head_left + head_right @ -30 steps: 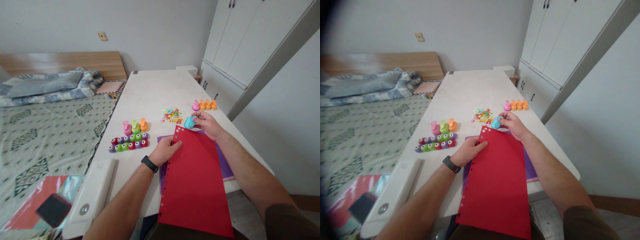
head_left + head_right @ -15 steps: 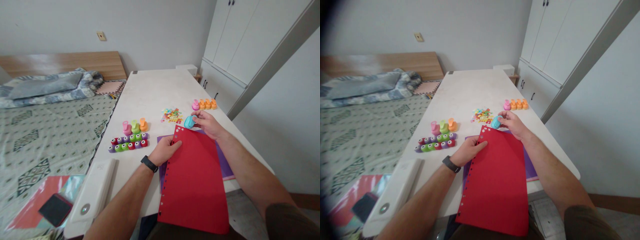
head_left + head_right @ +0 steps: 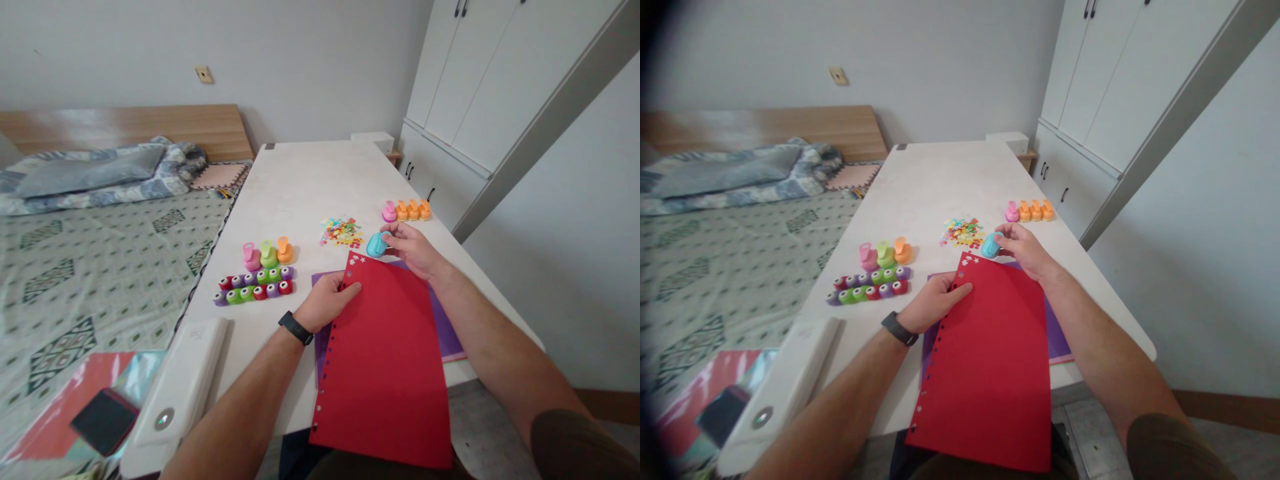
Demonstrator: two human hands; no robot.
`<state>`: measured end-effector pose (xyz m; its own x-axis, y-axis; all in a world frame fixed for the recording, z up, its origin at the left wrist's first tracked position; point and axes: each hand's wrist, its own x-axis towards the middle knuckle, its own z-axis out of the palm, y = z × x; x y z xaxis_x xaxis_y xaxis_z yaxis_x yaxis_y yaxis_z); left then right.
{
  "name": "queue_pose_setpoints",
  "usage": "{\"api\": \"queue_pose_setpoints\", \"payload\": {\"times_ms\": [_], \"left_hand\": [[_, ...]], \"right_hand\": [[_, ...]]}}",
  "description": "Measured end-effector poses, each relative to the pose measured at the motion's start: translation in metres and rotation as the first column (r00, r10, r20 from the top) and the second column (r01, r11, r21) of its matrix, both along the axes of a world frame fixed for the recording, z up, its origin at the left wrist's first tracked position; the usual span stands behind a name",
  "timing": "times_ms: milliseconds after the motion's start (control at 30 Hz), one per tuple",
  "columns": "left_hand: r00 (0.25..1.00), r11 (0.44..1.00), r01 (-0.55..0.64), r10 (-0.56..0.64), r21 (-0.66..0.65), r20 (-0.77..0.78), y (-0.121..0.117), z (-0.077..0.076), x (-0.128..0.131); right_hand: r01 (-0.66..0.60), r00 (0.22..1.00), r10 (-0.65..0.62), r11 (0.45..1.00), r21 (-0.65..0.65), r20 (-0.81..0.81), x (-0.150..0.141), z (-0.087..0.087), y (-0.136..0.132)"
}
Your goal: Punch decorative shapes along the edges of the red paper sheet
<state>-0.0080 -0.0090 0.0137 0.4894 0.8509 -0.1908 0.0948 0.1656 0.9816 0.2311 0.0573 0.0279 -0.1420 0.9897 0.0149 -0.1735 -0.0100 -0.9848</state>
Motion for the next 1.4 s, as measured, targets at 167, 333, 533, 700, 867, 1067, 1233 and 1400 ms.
{"api": "queue_pose_setpoints", "payload": {"times_ms": [167, 333, 533, 700, 867, 1067, 1233, 1400], "left_hand": [[1.0, 1.0, -0.009, 0.009, -0.026, 0.011, -0.0001, 0.0031, 0.0004], [0.999, 0.999, -0.001, 0.003, -0.054, 0.041, -0.0011, 0.0035, 0.0016], [1.0, 1.0, -0.005, 0.006, -0.031, 0.023, -0.0004, 0.0032, 0.0012], [0.999, 0.999, -0.009, 0.011, -0.042, 0.051, -0.0003, 0.0022, 0.0012], [0.999, 0.999, -0.024, 0.025, -0.033, 0.038, -0.001, 0.0038, 0.0008], [0.999, 0.999, -0.044, 0.044, -0.024, 0.028, -0.0011, 0.003, 0.0009], [0.999, 0.997, -0.053, 0.053, 0.054, 0.004, -0.0011, -0.0005, 0.0014], [0.998, 0.994, -0.066, 0.066, 0.087, 0.001, -0.0023, 0.0009, 0.0028]], "right_hand": [[-0.01, 1.0, 0.01, 1.0, -0.011, 0.015, 0.0003, -0.0011, -0.0009], [-0.034, 0.999, 0.034, 0.999, -0.025, 0.014, -0.0001, -0.0023, -0.0005], [-0.077, 0.997, 0.078, 0.996, -0.055, 0.014, -0.0014, -0.0014, -0.002], [-0.119, 0.992, 0.121, 0.991, -0.069, 0.024, -0.0019, -0.0014, -0.0043], [-0.12, 0.991, 0.123, 0.991, -0.052, 0.052, -0.0023, -0.0052, -0.0046], [-0.156, 0.986, 0.157, 0.988, -0.022, 0.056, -0.0018, -0.0087, -0.0041], [-0.158, 0.985, 0.159, 0.987, -0.02, 0.068, -0.0021, -0.0071, -0.0057], [-0.153, 0.984, 0.155, 0.988, -0.024, 0.088, -0.0028, -0.0059, -0.0071]]}}
